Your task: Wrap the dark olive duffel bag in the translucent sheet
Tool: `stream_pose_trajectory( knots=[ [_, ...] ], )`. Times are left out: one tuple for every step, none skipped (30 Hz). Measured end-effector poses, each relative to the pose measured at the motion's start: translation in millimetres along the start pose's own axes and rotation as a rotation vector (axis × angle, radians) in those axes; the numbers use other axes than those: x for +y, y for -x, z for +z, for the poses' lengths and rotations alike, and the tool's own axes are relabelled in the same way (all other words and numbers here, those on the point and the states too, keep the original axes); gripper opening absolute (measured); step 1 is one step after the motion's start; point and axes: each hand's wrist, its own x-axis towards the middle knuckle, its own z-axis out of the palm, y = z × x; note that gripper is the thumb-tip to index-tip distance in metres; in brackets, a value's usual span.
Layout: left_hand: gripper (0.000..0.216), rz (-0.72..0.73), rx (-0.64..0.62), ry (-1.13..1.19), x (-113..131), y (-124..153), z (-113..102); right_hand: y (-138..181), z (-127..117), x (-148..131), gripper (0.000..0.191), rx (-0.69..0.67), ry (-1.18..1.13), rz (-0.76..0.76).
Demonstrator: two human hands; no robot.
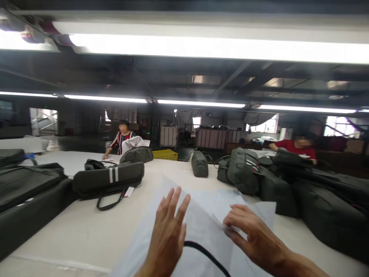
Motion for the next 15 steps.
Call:
stream_pose_trajectory(
  knots=[
    [0.071, 0.065, -0.006, -0.048, -13.6, -11.8, -2.1, 6.5, -7.5, -13.0, 0.010, -0.003, -0.003, -0.013],
    [0.071, 0.112, -0.025, -0.074, -26.1, -21.7, -3.1, 13.0, -14.3, -24.9, 0.010, -0.011, -0.003, -0.020],
    [0.069, 0.147, -0.051, -0.085, -37.1, -29.4, -3.3, 19.4, -20.6, -35.7, 0.010, -0.021, -0.002, -0.023],
    [0.066, 0.181, -0.074, -0.081, -46.2, -35.0, -2.8, 25.5, -26.2, -45.3, 0.010, -0.029, -0.001, -0.024],
    [0.062, 0.200, -0.093, -0.072, -53.5, -38.6, -2.2, 31.3, -31.3, -53.9, 0.010, -0.033, 0.001, -0.022],
    [0.058, 0.209, -0.104, -0.063, -59.0, -40.9, -1.9, 36.5, -35.8, -61.4, 0.010, -0.033, 0.006, -0.020],
    [0.053, 0.214, -0.106, -0.055, -63.1, -42.3, -2.4, 41.2, -39.8, -67.9, 0.010, -0.028, 0.012, -0.020],
    [0.048, 0.216, -0.099, -0.048, -66.1, -43.3, -4.0, 45.4, -43.3, -73.5, 0.009, -0.021, 0.021, -0.016],
    [0.042, 0.213, -0.086, -0.044, -68.6, -44.3, -7.3, 49.0, -46.4, -78.2, 0.008, -0.015, 0.031, -0.010],
    [0.037, 0.209, -0.070, -0.043, -71.0, -45.3, -12.6, 52.3, -49.4, -82.3, 0.007, -0.007, 0.044, -0.005],
    [0.033, 0.211, -0.054, -0.044, -73.4, -46.1, -20.1, 55.1, -52.5, -86.0, 0.007, 0.009, 0.062, -0.002],
    [0.030, 0.220, -0.038, -0.046, -76.0, -46.1, -30.1, 57.8, -55.7, -89.5, 0.008, 0.031, 0.087, -0.002],
    [0.028, 0.235, -0.025, -0.050, -78.6, -44.9, -42.3, 60.3, -59.1, -93.2, 0.008, 0.053, 0.119, -0.007],
    [0.026, 0.255, -0.012, -0.056, -80.8, -41.7, -56.2, 63.1, -62.6, -97.2, 0.009, 0.077, 0.155, -0.017],
    [0.023, 0.278, -0.002, -0.062, -82.3, -36.3, -71.2, 66.3, -66.3, -101.8, 0.009, 0.105, 0.190, -0.030]
  ],
)
